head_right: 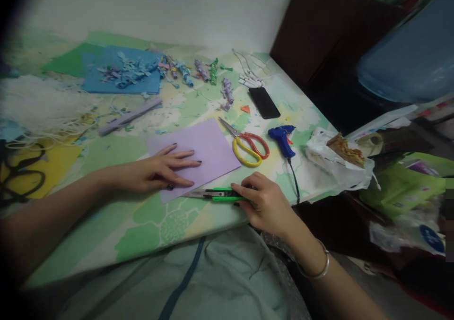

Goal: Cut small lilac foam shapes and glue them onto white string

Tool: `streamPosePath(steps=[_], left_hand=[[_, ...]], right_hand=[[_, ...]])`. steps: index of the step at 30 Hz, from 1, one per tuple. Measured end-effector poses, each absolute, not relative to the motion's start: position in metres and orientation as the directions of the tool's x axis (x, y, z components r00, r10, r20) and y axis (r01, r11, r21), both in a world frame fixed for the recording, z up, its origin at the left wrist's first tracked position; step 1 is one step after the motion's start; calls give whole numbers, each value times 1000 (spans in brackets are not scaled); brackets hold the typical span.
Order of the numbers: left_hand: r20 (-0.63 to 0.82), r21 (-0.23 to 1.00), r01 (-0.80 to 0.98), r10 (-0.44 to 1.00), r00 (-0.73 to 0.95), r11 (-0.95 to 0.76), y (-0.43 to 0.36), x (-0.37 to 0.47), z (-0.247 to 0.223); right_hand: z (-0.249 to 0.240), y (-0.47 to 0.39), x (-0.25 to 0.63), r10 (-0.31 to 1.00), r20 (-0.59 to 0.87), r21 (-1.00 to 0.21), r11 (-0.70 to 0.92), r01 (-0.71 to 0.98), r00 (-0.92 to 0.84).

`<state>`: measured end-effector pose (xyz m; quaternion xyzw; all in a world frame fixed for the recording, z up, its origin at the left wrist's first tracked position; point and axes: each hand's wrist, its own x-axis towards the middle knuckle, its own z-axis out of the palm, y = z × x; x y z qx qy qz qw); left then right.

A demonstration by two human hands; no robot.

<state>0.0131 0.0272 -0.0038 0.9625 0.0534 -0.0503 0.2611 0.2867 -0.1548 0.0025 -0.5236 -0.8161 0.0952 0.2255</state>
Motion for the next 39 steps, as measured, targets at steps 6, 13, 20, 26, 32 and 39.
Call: streamPosePath(steps=[6,13,20,26,32,39], left_hand=[[-127,499,132,79,989,-856,27,13,-3],[-110,495,114,68,992,-862,29,12,-6],[-132,477,123,68,989,-870,27,13,-3],[-132,482,130,75,988,-867,27,14,-2],[-131,487,127,71,989,-864,28,13,-3],[-120,497,131,81,989,-858,27,14,-2]], right_hand=[[4,-152,284,890,262,-386,450,805,-372],[3,-151,284,888,256,-368,454,811,-382],[3,-152,282,891,258,-368,449,814,-375],[3,-154,281,895,263,-368,438,820,-360],[1,-156,282,902,268,-381,422,823,-339],[-1,-156,274,900,264,-378,428,821,-347]])
